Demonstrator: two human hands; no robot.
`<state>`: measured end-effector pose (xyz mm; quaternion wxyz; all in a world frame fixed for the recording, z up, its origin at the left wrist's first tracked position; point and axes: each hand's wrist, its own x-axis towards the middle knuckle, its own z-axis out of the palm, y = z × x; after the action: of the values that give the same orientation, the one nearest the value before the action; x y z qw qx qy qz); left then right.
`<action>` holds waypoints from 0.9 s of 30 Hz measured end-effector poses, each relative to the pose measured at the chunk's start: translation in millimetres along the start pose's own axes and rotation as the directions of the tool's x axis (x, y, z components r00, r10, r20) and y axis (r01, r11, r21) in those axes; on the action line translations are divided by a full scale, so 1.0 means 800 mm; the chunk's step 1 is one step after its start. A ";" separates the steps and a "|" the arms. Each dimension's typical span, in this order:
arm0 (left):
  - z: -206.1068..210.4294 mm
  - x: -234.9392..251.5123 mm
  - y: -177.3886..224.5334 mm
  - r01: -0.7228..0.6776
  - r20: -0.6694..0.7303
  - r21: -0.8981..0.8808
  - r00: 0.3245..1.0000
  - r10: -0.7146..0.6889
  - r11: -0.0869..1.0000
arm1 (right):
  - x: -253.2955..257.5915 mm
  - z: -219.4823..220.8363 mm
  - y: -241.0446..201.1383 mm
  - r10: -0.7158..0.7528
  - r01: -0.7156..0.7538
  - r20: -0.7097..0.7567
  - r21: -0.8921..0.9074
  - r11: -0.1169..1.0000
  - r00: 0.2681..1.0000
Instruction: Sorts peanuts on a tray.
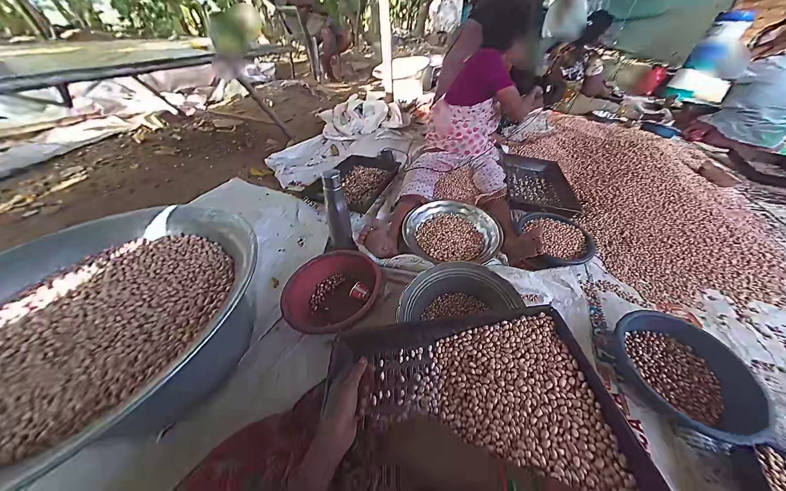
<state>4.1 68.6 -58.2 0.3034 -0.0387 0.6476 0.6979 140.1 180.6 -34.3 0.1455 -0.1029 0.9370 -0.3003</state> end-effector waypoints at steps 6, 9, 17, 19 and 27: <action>-0.007 -0.005 0.013 0.009 0.043 -0.161 0.999 -0.002 0.987 | -0.073 -0.104 0.003 0.205 -0.239 0.229 0.130 0.962 0.952; -0.005 -0.003 0.020 0.001 0.073 -0.189 0.997 0.013 0.982 | -0.106 -0.058 -0.008 0.085 -0.159 0.506 0.106 0.982 0.858; -0.011 -0.006 0.023 0.009 0.127 -0.209 0.992 0.018 0.978 | -0.021 -0.076 0.001 0.254 -0.241 0.142 -0.101 0.965 0.957; -0.012 -0.007 0.022 0.011 0.121 -0.216 0.992 0.015 0.976 | -0.026 -0.076 -0.011 0.156 -0.166 0.297 0.009 0.986 0.942; -0.011 -0.003 0.026 0.058 0.135 -0.247 0.991 -0.025 0.967 | -0.005 -0.050 -0.022 0.330 -0.326 0.013 -0.109 0.939 0.944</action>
<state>-6.7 60.3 -40.6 0.3524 -0.0443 0.5321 0.7686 132.6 189.2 8.2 0.2025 0.0423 0.9533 -0.2202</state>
